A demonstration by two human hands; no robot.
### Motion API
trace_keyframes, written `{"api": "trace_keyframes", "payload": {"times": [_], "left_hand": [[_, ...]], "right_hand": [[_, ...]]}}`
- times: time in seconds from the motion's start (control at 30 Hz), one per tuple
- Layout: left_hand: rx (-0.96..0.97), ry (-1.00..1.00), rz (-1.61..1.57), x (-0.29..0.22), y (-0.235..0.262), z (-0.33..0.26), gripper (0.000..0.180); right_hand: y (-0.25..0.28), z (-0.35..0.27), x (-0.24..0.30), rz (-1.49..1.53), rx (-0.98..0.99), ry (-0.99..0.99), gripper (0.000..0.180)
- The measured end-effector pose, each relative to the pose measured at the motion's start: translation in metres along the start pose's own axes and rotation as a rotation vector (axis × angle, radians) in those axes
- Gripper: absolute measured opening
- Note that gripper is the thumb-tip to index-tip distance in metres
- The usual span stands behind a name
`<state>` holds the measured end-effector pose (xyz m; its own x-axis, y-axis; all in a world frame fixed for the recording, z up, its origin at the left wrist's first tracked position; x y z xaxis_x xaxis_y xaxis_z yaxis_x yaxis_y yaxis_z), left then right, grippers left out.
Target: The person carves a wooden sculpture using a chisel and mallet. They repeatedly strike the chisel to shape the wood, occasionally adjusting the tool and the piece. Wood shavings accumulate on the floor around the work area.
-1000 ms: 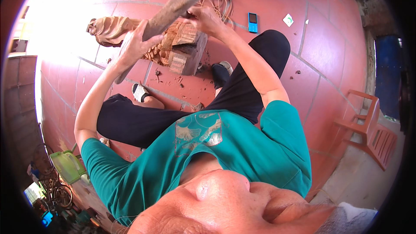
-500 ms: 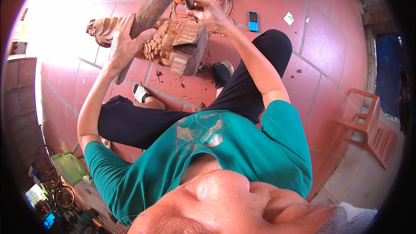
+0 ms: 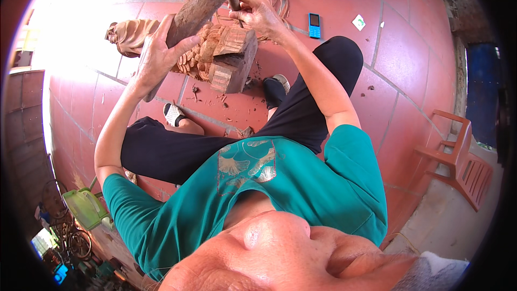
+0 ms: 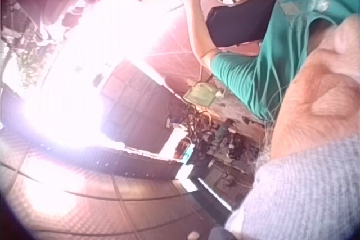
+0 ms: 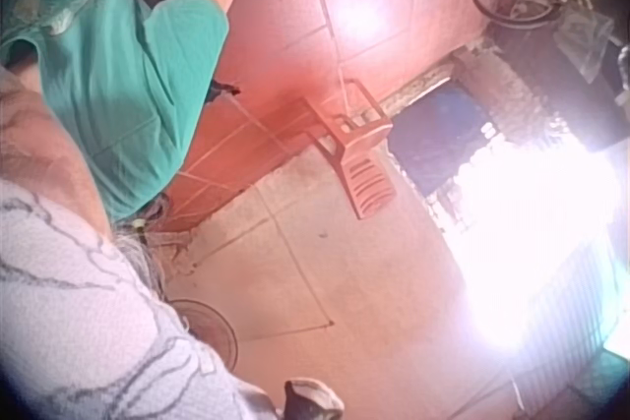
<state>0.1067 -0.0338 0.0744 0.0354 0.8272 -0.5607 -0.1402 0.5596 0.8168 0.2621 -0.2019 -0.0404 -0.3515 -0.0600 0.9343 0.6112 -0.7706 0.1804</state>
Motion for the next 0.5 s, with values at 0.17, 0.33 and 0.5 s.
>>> {"api": "trace_keyframes", "payload": {"times": [0.17,0.33,0.5], "left_hand": [[-0.014,0.026,0.007,0.0,-0.003,0.004,0.066],[0.091,-0.037,0.129,0.039,-0.029,0.012,0.064],[-0.011,0.019,-0.027,0.027,-0.003,0.014,0.061]], "right_hand": [[-0.004,-0.001,-0.001,0.042,-0.021,0.09,0.029],[-0.013,-0.01,-0.003,-0.358,0.04,0.216,0.03],[-0.001,-0.007,-0.003,-0.172,-0.027,0.015,0.026]]}}
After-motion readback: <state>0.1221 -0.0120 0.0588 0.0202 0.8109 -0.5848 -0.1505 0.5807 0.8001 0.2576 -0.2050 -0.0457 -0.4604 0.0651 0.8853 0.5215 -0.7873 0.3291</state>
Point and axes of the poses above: each hand's wrist, its own z-axis towards the middle knuckle, its own y-axis out of the back of the hand, x = y × z, the point moved 6 cm from there along z, towards the middle knuckle, and after that the axes turned 6 degrees about z, right-handed, at the moved point
